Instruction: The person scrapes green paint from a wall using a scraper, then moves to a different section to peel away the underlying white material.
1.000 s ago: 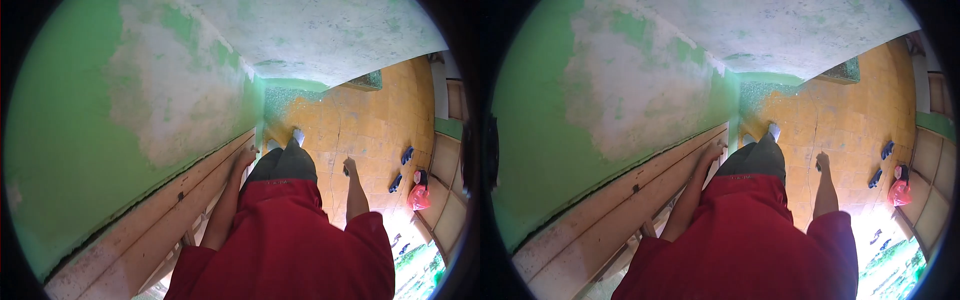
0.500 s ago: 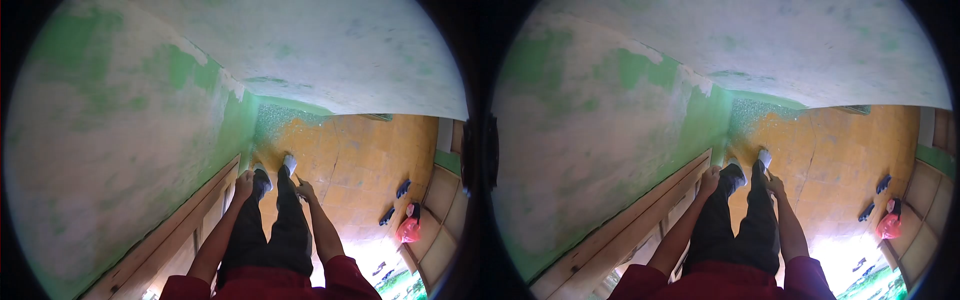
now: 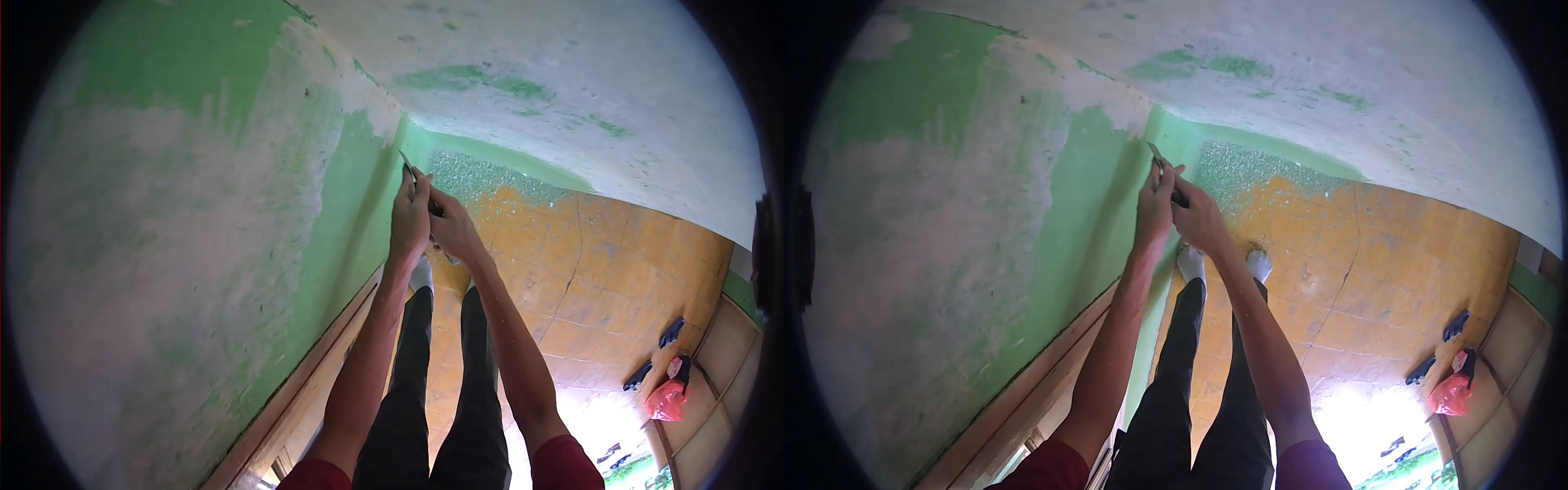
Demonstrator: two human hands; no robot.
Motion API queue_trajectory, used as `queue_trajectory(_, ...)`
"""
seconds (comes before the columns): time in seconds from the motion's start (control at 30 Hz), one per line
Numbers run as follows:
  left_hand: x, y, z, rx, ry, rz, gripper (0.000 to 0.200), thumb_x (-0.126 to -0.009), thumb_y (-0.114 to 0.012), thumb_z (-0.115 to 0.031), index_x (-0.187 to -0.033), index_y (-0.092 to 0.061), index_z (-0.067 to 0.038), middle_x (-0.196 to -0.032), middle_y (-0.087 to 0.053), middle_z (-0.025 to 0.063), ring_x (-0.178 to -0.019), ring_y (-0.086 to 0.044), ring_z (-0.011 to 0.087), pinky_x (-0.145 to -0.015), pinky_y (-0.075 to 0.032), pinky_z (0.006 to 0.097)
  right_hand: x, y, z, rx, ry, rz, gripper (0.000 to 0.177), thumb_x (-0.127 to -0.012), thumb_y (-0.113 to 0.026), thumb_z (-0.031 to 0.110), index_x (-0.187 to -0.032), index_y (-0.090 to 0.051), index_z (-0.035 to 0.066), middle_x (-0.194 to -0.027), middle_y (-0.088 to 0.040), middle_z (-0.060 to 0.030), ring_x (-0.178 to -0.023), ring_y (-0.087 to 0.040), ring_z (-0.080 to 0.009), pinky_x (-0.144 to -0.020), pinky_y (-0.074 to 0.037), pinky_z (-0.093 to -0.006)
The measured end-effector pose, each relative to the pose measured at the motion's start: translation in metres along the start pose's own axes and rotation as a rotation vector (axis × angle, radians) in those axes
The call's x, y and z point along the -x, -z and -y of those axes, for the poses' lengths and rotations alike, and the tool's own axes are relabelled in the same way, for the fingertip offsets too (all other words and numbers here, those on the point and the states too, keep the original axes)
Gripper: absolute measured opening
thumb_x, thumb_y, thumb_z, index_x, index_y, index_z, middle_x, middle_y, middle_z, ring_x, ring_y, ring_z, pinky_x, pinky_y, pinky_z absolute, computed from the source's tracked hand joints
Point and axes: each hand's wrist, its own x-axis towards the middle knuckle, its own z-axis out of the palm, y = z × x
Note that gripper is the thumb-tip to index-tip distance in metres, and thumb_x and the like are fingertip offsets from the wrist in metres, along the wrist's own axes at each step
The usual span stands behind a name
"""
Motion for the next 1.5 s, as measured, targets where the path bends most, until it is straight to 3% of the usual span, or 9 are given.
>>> queue_trajectory(0.23,-0.012,0.010,-0.023,-0.258,-0.007,-0.032,0.050,-0.105,-0.039,-0.034,-0.130,-0.047,0.009,-0.078,-0.059,0.0086,-0.069,-0.055,0.0135,-0.064,-0.047,0.0324,-0.011,0.008,0.038,-0.009,-0.112,0.153,0.036,-0.089,-0.054,0.016,-0.122,-0.058,0.003,-0.069,-0.059,-0.0115,-0.052,-0.052,-0.0159,-0.052,-0.046,-0.0356)
queue_trajectory(0.47,-0.014,0.000,0.006,-0.114,-0.102,-0.197,0.044,-0.105,-0.038,-0.025,-0.126,-0.049,0.013,-0.095,-0.065,0.0161,-0.084,-0.060,0.0149,-0.074,-0.048,0.0317,-0.027,0.000,-0.008,0.107,0.267,0.052,0.034,-0.087,-0.057,0.015,-0.118,-0.060,0.002,-0.078,-0.066,-0.0135,-0.054,-0.054,-0.0177,-0.055,-0.048,-0.0362)
queue_trajectory(0.6,-0.040,-0.013,-0.001,-0.071,-0.058,-0.109,0.041,-0.103,-0.045,-0.022,-0.129,-0.052,0.009,-0.092,-0.056,0.0003,-0.077,-0.050,0.0078,-0.066,-0.043,0.0256,-0.048,0.029,0.022,0.113,-0.128,0.172,0.032,-0.084,-0.058,0.013,-0.115,-0.062,0.003,-0.087,-0.068,-0.0212,-0.073,-0.065,-0.0313,-0.073,-0.048,-0.0424)
queue_trajectory(0.73,-0.009,-0.006,0.009,0.033,-0.078,-0.221,0.032,-0.103,-0.045,-0.022,-0.108,-0.060,0.005,-0.080,-0.053,0.0002,-0.072,-0.048,0.0066,-0.064,-0.042,0.0246,-0.022,0.006,-0.001,0.151,0.164,0.055,0.031,-0.085,-0.058,0.016,-0.113,-0.061,0.001,-0.085,-0.066,-0.0259,-0.072,-0.065,-0.0395,-0.068,-0.048,-0.0427)
queue_trajectory(0.77,-0.013,-0.002,0.016,0.004,-0.120,-0.220,0.041,-0.105,-0.040,-0.024,-0.125,-0.052,0.010,-0.084,-0.059,0.0071,-0.075,-0.053,0.0081,-0.066,-0.045,0.0256,-0.025,0.004,-0.004,0.143,0.215,0.048,0.030,-0.085,-0.058,0.016,-0.111,-0.061,0.000,-0.085,-0.064,-0.0273,-0.074,-0.063,-0.0434,-0.066,-0.048,-0.0423)
queue_trajectory(0.93,-0.040,-0.012,0.013,-0.001,-0.073,-0.052,0.046,-0.105,-0.041,-0.025,-0.135,-0.045,0.010,-0.087,-0.058,0.0024,-0.081,-0.050,0.0068,-0.067,-0.044,0.0244,-0.055,0.027,0.001,0.169,0.014,0.119,0.027,-0.086,-0.056,0.012,-0.110,-0.063,0.000,-0.086,-0.064,-0.0282,-0.079,-0.063,-0.0451,-0.070,-0.048,-0.0452)
queue_trajectory(1.0,-0.024,-0.005,0.022,-0.007,-0.135,-0.180,0.042,-0.105,-0.042,-0.026,-0.125,-0.053,0.010,-0.084,-0.057,0.0022,-0.079,-0.048,0.0064,-0.067,-0.043,0.0237,-0.034,0.013,-0.010,0.223,0.184,0.064,0.030,-0.087,-0.056,0.012,-0.114,-0.061,-0.001,-0.084,-0.066,-0.0240,-0.069,-0.061,-0.0304,-0.068,-0.048,-0.0396)
queue_trajectory(1.13,-0.038,-0.012,0.008,-0.038,-0.161,-0.162,0.037,-0.105,-0.044,-0.026,-0.116,-0.057,0.007,-0.079,-0.048,-0.0014,-0.076,-0.042,0.0065,-0.066,-0.040,0.0232,-0.057,0.014,-0.005,0.263,0.186,0.020,0.030,-0.084,-0.056,0.010,-0.113,-0.063,0.005,-0.085,-0.063,-0.0287,-0.080,-0.061,-0.0472,-0.070,-0.049,-0.0472)
queue_trajectory(1.5,-0.055,-0.014,0.017,0.205,-0.212,-0.099,0.021,-0.102,-0.051,-0.021,-0.091,-0.058,-0.005,-0.078,-0.049,-0.0048,-0.070,-0.045,0.0035,-0.060,-0.038,0.0232,-0.067,0.023,-0.005,0.240,0.164,0.060,0.031,-0.084,-0.058,0.009,-0.114,-0.062,0.002,-0.084,-0.066,-0.0267,-0.078,-0.065,-0.0432,-0.068,-0.051,-0.0460)
